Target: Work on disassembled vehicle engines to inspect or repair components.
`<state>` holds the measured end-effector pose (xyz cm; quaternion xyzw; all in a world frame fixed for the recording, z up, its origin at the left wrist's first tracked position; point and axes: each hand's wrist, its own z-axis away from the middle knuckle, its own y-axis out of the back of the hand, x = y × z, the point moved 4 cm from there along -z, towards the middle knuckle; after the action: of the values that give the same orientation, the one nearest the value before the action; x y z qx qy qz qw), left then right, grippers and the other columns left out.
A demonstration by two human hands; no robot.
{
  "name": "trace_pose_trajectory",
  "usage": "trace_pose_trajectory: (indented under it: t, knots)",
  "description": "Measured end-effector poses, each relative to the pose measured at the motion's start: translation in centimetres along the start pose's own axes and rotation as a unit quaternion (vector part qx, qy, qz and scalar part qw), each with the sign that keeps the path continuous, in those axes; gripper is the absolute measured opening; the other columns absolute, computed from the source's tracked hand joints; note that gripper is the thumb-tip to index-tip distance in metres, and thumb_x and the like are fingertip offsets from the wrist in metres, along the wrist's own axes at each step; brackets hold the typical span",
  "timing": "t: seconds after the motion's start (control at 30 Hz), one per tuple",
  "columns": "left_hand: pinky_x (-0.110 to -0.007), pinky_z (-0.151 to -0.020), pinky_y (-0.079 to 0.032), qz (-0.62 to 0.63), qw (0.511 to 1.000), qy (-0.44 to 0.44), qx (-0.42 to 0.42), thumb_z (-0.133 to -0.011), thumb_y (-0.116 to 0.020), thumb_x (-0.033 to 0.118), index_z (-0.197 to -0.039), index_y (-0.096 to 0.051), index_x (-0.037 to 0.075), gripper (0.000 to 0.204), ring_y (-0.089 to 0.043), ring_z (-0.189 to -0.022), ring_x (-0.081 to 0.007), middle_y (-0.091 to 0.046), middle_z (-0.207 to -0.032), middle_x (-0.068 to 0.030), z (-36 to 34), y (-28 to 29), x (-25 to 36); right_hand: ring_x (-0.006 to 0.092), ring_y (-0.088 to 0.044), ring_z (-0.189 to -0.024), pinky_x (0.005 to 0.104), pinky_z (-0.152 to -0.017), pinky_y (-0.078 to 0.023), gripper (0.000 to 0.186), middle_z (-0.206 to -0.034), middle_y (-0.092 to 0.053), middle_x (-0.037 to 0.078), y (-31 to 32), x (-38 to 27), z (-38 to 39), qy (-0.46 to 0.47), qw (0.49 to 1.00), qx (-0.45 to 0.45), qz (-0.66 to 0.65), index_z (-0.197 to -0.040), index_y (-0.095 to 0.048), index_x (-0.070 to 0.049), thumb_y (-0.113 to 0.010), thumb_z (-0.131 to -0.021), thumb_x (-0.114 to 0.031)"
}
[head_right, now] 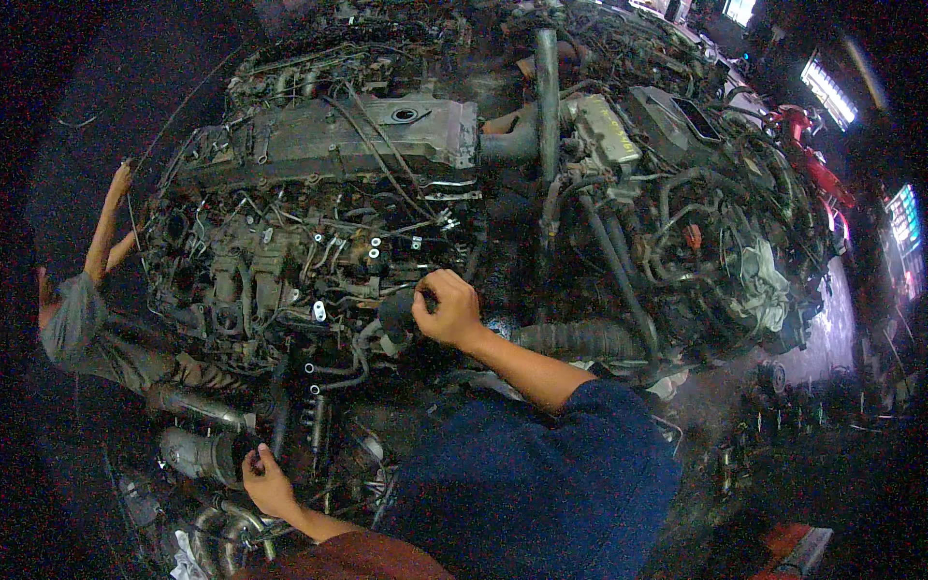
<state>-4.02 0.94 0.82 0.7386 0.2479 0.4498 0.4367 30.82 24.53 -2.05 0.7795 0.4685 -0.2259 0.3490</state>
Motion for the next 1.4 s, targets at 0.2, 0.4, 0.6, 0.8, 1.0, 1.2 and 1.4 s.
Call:
trace_pose_trajectory:
  t: [0.2,0.4,0.6,0.8,1.0,1.2,1.4]
  knots:
    - [-0.041,-0.069,-0.046,0.005,1.000,0.002,0.006,-0.077,-0.063,0.051,-0.106,-0.065,0.010,0.050,-0.063,-0.080,-0.0301,-0.067,-0.083,-0.0080,0.05,-0.15,-0.17,0.0320,-0.057,-0.068,0.0387,-0.060,-0.047,0.008,-0.071,-0.057,0.013,-0.13,0.29,0.18,0.005,1.000,0.004,-0.001,-0.072,-0.057,-0.003,-0.063,-0.068,-0.008]
    - [-0.041,-0.069,-0.046,0.009,1.000,0.013,-0.002,-0.077,-0.062,0.052,-0.107,-0.065,0.010,0.052,-0.063,-0.079,-0.0289,-0.067,-0.082,-0.0057,0.37,0.20,0.45,0.0317,-0.057,-0.068,0.0383,-0.060,-0.047,0.009,-0.071,-0.057,0.012,-0.05,0.42,0.25,0.007,1.000,0.003,0.007,-0.072,-0.058,-0.004,-0.063,-0.068,-0.009]
    - [-0.041,-0.070,-0.046,-0.002,1.000,0.011,0.001,-0.077,-0.062,0.053,-0.108,-0.065,0.012,0.051,-0.063,-0.080,-0.0285,-0.067,-0.083,-0.0055,0.24,0.33,0.46,0.0312,-0.057,-0.067,0.0388,-0.060,-0.047,0.009,-0.071,-0.057,0.012,-0.20,0.35,0.24,0.003,1.000,0.000,0.004,-0.072,-0.058,-0.004,-0.063,-0.068,-0.009]
    - [-0.040,-0.070,-0.046,0.006,1.000,0.020,-0.001,-0.077,-0.063,0.053,-0.109,-0.064,0.011,0.052,-0.063,-0.080,-0.0280,-0.067,-0.083,-0.0054,0.21,0.19,0.25,0.0315,-0.057,-0.067,0.0390,-0.060,-0.047,0.008,-0.071,-0.057,0.012,-0.13,0.12,0.14,-0.003,1.000,0.001,-0.003,-0.071,-0.057,-0.004,-0.063,-0.068,-0.009]
    - [-0.039,-0.069,-0.045,0.022,1.000,0.013,-0.007,-0.077,-0.063,0.052,-0.109,-0.064,0.008,0.054,-0.063,-0.079,-0.0277,-0.067,-0.082,-0.0057,0.25,0.04,-0.03,0.0318,-0.058,-0.068,0.0390,-0.060,-0.047,0.008,-0.071,-0.058,0.012,-0.02,0.21,0.22,-0.015,1.000,-0.006,-0.002,-0.071,-0.057,-0.004,-0.063,-0.068,-0.009]
    - [-0.039,-0.070,-0.046,0.012,1.000,0.009,0.003,-0.077,-0.063,0.052,-0.109,-0.064,0.008,0.055,-0.063,-0.079,-0.0280,-0.067,-0.082,-0.0063,0.16,-0.02,0.07,0.0317,-0.058,-0.068,0.0390,-0.060,-0.047,0.008,-0.071,-0.058,0.012,-0.18,0.30,0.18,0.004,1.000,0.003,0.002,-0.071,-0.057,-0.004,-0.063,-0.068,-0.009]
    - [-0.040,-0.071,-0.046,0.007,1.000,0.019,-0.010,-0.076,-0.063,0.053,-0.109,-0.064,0.009,0.055,-0.063,-0.081,-0.0297,-0.068,-0.085,-0.0075,0.15,0.18,0.13,0.0311,-0.058,-0.069,0.0382,-0.060,-0.047,0.008,-0.071,-0.058,0.012,-0.30,0.24,0.14,-0.006,1.000,-0.017,0.010,-0.071,-0.057,-0.004,-0.063,-0.068,-0.009]
